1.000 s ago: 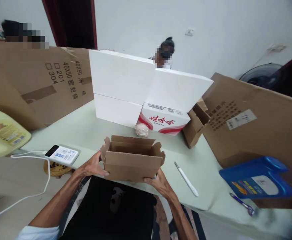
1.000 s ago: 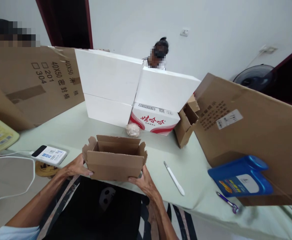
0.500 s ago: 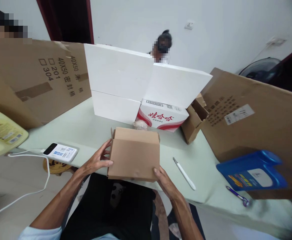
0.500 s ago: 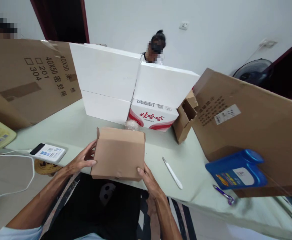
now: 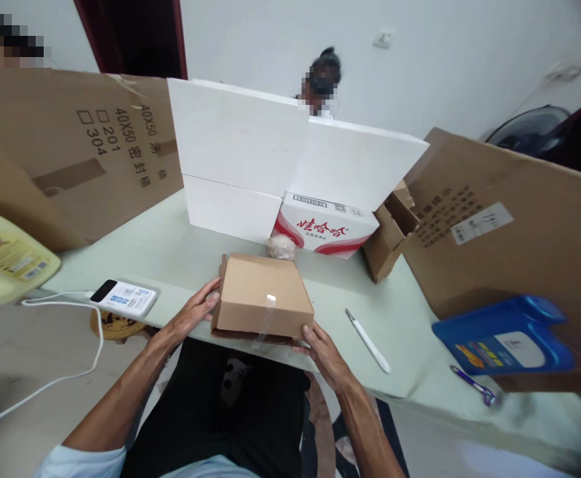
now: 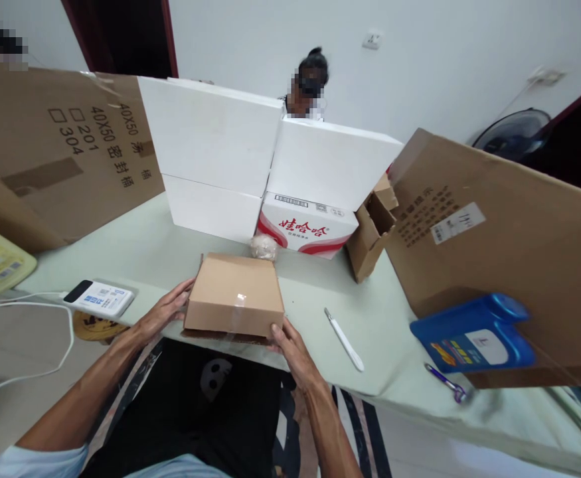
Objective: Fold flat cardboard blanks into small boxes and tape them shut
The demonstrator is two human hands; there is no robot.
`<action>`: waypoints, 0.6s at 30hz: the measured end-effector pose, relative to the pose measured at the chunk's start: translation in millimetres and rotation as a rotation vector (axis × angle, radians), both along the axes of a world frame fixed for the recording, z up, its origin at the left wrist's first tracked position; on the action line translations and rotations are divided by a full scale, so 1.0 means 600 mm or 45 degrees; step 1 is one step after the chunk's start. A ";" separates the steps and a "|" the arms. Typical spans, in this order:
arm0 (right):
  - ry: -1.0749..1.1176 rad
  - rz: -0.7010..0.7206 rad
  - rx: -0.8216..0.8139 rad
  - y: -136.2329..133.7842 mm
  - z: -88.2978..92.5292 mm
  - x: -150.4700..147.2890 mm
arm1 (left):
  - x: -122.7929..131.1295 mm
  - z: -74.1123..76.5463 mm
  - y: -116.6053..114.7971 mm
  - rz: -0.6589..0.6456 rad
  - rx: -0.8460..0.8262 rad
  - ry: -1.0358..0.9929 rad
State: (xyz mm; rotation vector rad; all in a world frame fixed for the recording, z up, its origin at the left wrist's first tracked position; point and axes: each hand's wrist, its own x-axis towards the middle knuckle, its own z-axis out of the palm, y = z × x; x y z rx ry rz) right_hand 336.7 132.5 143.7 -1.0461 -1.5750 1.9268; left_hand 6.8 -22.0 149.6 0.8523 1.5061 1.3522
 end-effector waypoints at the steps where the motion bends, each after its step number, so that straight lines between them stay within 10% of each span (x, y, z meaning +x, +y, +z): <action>1: 0.003 -0.003 0.000 -0.001 0.001 0.000 | -0.002 -0.001 -0.003 -0.028 0.015 -0.001; 8: -0.004 -0.014 -0.003 -0.004 -0.001 -0.001 | -0.010 -0.001 -0.030 -0.303 0.101 0.045; 18: -0.005 -0.018 0.062 -0.007 0.020 -0.009 | 0.003 0.012 -0.045 -0.225 0.123 0.542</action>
